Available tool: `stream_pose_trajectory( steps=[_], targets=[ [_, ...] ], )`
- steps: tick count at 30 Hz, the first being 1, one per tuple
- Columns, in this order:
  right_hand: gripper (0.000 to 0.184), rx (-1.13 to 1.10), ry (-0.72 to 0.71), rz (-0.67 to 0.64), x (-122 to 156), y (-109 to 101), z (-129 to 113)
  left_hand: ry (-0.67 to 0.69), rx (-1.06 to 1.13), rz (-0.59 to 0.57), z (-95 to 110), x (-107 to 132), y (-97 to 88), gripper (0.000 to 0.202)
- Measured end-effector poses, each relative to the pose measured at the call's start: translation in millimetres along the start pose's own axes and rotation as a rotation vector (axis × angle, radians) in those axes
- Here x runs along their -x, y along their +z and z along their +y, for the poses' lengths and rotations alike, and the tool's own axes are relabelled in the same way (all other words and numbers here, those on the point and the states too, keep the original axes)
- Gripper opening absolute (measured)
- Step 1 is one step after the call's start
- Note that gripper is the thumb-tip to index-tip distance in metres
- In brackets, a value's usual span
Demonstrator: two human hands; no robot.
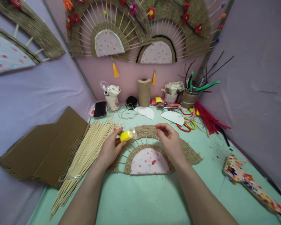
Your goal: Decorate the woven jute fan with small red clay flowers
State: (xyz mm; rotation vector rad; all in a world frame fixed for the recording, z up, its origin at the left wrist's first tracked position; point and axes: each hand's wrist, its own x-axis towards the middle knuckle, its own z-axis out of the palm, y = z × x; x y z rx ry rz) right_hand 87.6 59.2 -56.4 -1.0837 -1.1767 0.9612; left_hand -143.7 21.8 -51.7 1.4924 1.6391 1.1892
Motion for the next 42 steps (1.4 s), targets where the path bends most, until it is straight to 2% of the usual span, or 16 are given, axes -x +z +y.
stream_pose_trajectory(
  steps=[3,5,8,11,13,16,20,25,28,32,35,38,42],
  targets=[
    [0.015,0.251,-0.240,-0.068,5,1,-3,0.016,0.016,-0.014,-2,1,-0.3,0.055],
    [0.017,0.346,-0.322,-0.092,6,0,-5,-0.005,-0.048,-0.025,-3,1,-3.2,0.051],
    [0.018,0.407,-0.361,-0.149,6,0,-5,-0.010,-0.157,-0.094,-2,2,-8.6,0.041],
    [0.019,0.431,-0.390,-0.171,7,0,-7,-0.008,-0.157,-0.111,2,4,-11.4,0.039],
    [0.019,0.435,-0.408,-0.142,8,0,-9,0.006,-0.160,-0.099,4,5,-12.0,0.043],
    [0.019,0.430,-0.437,-0.063,9,-1,-12,0.053,-0.305,-0.066,2,1,-13.4,0.044],
    [0.018,0.372,-0.461,0.043,8,-4,-16,0.062,-0.485,-0.033,-2,-19,-20.8,0.039],
    [0.018,0.300,-0.479,0.118,5,-9,-20,0.059,-0.632,-0.067,-11,-63,-28.4,0.043],
    [0.019,0.283,-0.465,0.133,3,-11,-21,0.064,-0.656,-0.114,-22,-83,-27.3,0.042],
    [0.019,0.259,-0.423,0.115,2,-13,-21,0.060,-0.617,-0.107,-33,-94,-27.2,0.025],
    [0.018,0.259,-0.411,0.084,4,-12,-19,0.072,-0.528,-0.021,-29,-89,-25.3,0.021],
    [0.017,0.267,-0.387,0.034,5,-10,-18,0.095,-0.361,0.029,-16,-72,-12.6,0.028],
    [0.018,0.252,-0.346,-0.138,8,-4,-18,0.149,-0.112,-0.037,-1,-38,16.4,0.034]
  ],
)
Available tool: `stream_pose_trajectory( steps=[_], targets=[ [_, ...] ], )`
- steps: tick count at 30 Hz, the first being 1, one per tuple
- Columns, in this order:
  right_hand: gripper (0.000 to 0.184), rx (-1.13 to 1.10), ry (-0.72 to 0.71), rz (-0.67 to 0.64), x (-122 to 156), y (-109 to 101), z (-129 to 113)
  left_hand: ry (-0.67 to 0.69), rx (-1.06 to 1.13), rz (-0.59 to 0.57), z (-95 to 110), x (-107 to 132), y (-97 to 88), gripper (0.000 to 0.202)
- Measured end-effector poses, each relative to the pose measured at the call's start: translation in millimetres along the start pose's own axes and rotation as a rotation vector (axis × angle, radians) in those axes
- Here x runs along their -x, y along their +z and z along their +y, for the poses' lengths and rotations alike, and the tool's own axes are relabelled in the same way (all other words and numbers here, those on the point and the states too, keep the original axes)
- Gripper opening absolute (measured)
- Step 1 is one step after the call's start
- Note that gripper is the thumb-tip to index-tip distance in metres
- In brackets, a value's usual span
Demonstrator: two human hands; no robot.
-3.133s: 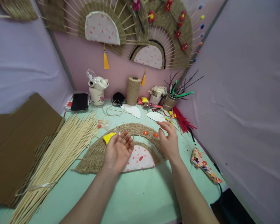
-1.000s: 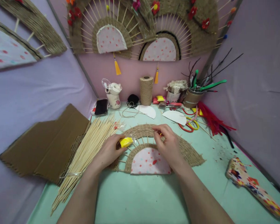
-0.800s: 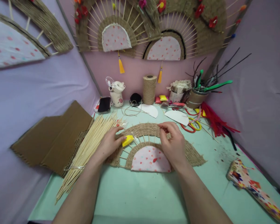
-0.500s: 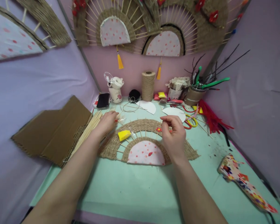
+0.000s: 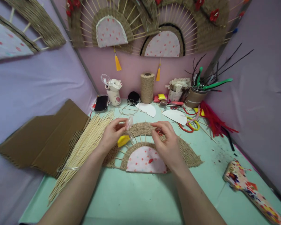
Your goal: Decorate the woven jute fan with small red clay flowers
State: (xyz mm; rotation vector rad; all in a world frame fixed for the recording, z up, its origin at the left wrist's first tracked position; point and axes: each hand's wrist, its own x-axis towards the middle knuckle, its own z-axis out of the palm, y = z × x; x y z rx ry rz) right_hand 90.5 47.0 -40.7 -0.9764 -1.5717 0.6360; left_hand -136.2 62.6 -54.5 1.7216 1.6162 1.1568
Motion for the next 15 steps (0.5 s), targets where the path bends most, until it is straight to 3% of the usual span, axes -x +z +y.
stream_pose_trajectory(
  steps=[5,15],
  targets=[
    [0.016,-0.075,0.008,-0.145,3,4,-5,0.067,0.141,0.005,5,23,21.1,0.028],
    [0.020,0.058,-0.038,-0.215,9,13,3,0.167,-0.018,-0.035,14,32,20.7,0.027]
  ],
)
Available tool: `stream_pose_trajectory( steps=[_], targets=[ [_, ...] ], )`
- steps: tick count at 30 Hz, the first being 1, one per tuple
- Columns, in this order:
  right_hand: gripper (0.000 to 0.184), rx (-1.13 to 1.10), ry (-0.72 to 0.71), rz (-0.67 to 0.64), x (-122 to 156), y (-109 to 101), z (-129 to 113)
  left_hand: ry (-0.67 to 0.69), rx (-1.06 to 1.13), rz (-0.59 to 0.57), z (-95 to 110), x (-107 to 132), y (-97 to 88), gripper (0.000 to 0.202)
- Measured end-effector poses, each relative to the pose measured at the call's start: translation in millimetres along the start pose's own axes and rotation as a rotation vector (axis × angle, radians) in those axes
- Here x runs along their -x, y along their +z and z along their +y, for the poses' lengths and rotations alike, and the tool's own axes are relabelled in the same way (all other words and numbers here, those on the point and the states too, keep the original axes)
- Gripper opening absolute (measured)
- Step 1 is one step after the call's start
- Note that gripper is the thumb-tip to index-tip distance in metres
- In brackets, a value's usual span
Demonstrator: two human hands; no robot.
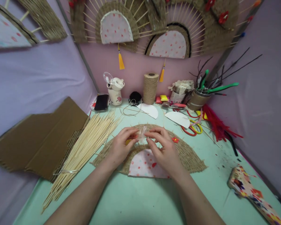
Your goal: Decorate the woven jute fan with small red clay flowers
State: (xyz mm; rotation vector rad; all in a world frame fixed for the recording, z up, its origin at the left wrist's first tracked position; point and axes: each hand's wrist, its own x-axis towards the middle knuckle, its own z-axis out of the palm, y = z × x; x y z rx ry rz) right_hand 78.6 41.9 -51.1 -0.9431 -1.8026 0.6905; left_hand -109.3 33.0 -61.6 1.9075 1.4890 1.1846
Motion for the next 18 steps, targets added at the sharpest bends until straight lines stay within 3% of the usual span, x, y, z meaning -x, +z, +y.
stream_pose_trajectory(
  steps=[4,11,18],
  targets=[
    [0.023,0.049,0.016,-0.007,0.7,3.0,4.7,0.050,-0.089,0.009,-2.3,2.4,0.7,0.029],
    [0.032,-0.073,0.101,-0.104,-0.6,3.0,4.0,0.070,-0.100,-0.054,4.7,1.8,2.0,0.035],
    [0.042,0.016,-0.028,-0.133,1.5,2.5,6.8,-0.002,-0.059,-0.069,3.1,0.9,1.0,0.036]
  ],
)
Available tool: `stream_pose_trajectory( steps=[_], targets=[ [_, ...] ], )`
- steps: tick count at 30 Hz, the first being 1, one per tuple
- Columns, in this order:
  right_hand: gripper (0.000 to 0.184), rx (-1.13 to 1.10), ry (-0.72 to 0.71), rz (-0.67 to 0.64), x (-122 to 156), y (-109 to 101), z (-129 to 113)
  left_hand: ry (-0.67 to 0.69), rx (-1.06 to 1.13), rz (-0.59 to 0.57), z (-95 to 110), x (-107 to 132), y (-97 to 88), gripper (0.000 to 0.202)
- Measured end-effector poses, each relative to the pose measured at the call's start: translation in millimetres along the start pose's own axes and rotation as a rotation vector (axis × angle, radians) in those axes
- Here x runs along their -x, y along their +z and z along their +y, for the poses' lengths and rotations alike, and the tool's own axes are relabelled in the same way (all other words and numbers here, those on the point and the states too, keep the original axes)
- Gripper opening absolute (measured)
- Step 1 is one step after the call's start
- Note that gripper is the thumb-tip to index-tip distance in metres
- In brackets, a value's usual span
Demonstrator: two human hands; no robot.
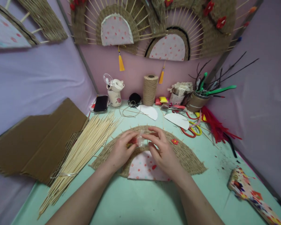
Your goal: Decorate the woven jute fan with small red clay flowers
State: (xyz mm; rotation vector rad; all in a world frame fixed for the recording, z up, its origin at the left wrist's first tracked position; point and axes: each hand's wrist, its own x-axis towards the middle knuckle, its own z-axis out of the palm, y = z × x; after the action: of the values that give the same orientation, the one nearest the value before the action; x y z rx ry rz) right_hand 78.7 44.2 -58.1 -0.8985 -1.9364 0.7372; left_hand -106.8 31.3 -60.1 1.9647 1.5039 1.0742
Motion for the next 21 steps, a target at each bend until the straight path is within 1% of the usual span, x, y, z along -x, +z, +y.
stream_pose_trajectory(
  steps=[2,5,6,8,10,12,15,18,20,21],
  targets=[
    [0.044,0.000,-0.043,-0.044,0,0,-1,0.002,0.008,-0.033,1,0,-0.6,0.027],
    [0.032,0.049,-0.066,-0.059,0,0,-1,-0.034,0.044,-0.109,5,0,-1.8,0.021],
    [0.026,0.064,-0.064,-0.051,0,-1,-2,-0.070,0.082,-0.131,7,0,-2.3,0.023],
    [0.016,0.085,-0.059,-0.032,-1,-2,-2,-0.182,0.215,-0.145,9,0,-3.7,0.034],
    [0.010,0.107,-0.055,-0.006,-1,-3,-2,-0.308,0.380,-0.131,9,0,-5.7,0.041],
    [0.006,0.129,-0.047,0.013,-1,-4,-3,-0.387,0.505,-0.099,8,-1,-7.9,0.037],
    [0.005,0.119,-0.033,0.011,-1,-6,-5,-0.436,0.603,-0.052,5,-2,-9.5,0.031],
    [0.009,0.076,-0.030,-0.042,-1,-8,-8,-0.487,0.670,-0.021,0,-3,-8.8,0.032],
    [0.010,0.059,-0.023,-0.066,-1,-9,-8,-0.492,0.694,0.003,-2,-3,-7.9,0.032],
    [0.014,0.056,-0.017,-0.057,-1,-9,-8,-0.479,0.691,0.019,-3,-3,-7.5,0.032]
  ],
)
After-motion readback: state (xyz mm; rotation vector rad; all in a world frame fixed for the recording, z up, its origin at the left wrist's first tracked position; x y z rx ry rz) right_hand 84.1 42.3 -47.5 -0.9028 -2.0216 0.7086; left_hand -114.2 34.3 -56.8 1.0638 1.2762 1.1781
